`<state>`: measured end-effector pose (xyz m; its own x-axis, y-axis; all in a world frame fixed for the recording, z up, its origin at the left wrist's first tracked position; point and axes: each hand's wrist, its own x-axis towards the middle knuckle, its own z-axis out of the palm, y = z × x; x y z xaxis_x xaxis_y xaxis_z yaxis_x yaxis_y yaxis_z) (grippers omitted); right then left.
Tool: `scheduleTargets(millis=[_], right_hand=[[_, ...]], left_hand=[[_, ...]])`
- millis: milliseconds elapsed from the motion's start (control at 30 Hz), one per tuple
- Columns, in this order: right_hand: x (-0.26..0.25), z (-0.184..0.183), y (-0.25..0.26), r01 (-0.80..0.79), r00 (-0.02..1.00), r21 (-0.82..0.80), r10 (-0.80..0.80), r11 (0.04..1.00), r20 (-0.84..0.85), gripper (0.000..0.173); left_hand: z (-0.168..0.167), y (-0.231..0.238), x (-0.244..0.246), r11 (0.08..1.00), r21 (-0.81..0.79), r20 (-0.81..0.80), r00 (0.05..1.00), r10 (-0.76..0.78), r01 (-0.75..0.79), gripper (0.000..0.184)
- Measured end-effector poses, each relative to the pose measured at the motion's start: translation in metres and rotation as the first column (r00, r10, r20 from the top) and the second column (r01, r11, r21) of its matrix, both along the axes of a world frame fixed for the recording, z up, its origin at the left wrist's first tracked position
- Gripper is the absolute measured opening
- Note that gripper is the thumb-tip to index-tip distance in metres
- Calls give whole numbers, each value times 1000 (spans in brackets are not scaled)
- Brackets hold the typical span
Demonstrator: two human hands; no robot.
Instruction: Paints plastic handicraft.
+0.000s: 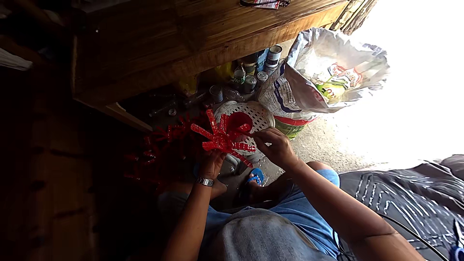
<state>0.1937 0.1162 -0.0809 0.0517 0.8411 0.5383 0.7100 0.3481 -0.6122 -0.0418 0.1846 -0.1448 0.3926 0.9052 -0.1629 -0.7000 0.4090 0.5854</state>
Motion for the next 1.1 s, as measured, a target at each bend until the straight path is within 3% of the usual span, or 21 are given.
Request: scheduleTargets(millis=[567,700,800,900,1000,1100], right_hand=[[-2,-1,-9,2,1000,12,-2,1000,-2,17],[1,5,-27,31,984,0,-31,1000,-174,21],[4,15,-32,43,860,-44,-59,998,-507,21],[6,29,-32,56,600,-99,-113,994,-792,28],[4,40,-32,7,363,-92,-88,996,-928,34],[-5,49,-38,-50,261,-39,-24,998,-965,37]], left_hand=[[5,-5,-1,999,46,25,1000,-7,6,54],[3,-7,-2,999,19,29,999,30,-31,54],[5,-9,-5,999,21,67,997,46,-48,57],[10,-13,-13,995,38,107,991,86,-91,55],[21,-19,-25,990,82,125,987,103,-114,55],[35,-28,-35,987,120,157,984,87,-107,43]])
